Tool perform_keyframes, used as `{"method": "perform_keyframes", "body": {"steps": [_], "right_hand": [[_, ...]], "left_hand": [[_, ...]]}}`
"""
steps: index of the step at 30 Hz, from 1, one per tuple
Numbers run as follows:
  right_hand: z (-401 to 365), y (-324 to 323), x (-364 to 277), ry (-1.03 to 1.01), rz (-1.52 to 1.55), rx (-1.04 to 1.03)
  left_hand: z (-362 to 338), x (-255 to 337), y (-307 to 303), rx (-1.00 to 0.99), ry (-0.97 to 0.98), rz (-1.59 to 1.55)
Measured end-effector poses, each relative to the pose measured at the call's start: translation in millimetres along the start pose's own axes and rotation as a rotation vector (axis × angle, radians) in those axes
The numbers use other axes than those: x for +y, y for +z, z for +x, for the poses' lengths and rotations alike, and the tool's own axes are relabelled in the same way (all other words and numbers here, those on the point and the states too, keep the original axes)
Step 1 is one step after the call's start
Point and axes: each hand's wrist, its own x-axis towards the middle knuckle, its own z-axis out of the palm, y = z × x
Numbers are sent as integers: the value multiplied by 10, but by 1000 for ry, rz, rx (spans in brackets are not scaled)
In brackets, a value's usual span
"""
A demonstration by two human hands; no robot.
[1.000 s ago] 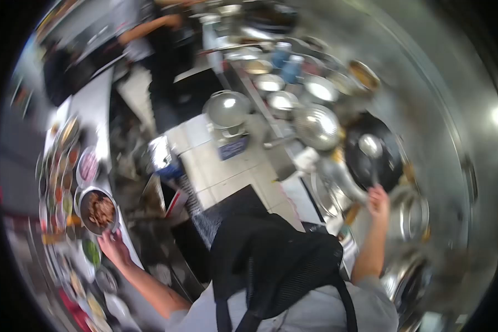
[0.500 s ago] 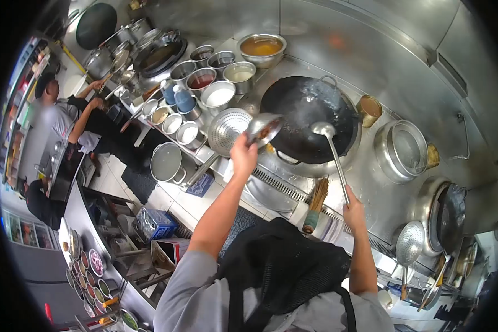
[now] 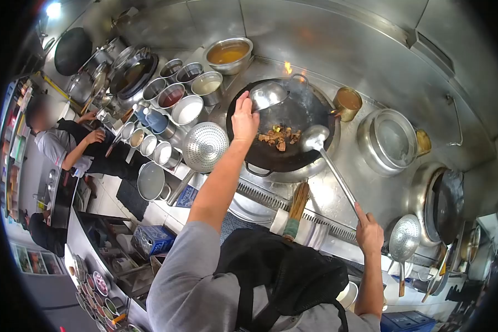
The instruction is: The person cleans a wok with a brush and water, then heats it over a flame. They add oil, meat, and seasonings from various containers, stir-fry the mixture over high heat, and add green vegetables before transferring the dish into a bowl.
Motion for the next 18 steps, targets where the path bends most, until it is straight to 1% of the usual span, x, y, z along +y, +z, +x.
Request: {"method": "perform_keyframes", "body": {"steps": [1, 3, 4, 7, 8, 9, 10, 11, 12, 13, 14, 15, 16, 17, 18], "right_hand": [[35, -40, -60, -7, 11, 31], [123, -140, -159, -22, 40, 42], [163, -182, -196, -28, 69, 54], [218, -238, -288, -66, 149, 77], [217, -202, -270, -74, 141, 70], [216, -104, -239, -53, 281, 44], [204, -3, -224, -31, 422, 17], [154, 78, -241, -40, 416, 11], [102, 162, -256, -21, 427, 19], [75, 276, -252, -10, 435, 27], [104, 509, -198, -193, 372, 219], [145, 471, -303, -222, 370, 211], [163, 353, -530, -54, 530, 54], [190, 299, -746, 123, 679, -110], [295, 433, -912, 44, 697, -29]], "left_hand": [[-70, -134, 154, 41, 179, 87], [-274, 13, 136, -277, 129, 106], [-271, -5, 158, -160, 56, 63], [-286, -67, 201, -195, 33, 52], [-270, -133, 216, -98, 19, 29], [-247, -194, 220, 27, 21, 26], [-198, -290, 189, -2, -125, -104], [-187, -449, 126, -29, -273, -233], [-250, -678, 42, 57, -265, -40], [-313, -812, -111, 123, -413, -301], [-421, -946, -299, 195, -552, -561], [-511, -866, -690, 261, -594, -546], [-599, -792, -1135, 330, -635, -529], [-970, -1571, -1226, 417, -640, -815], [-1143, -1398, -1730, 509, -793, -798]]}}
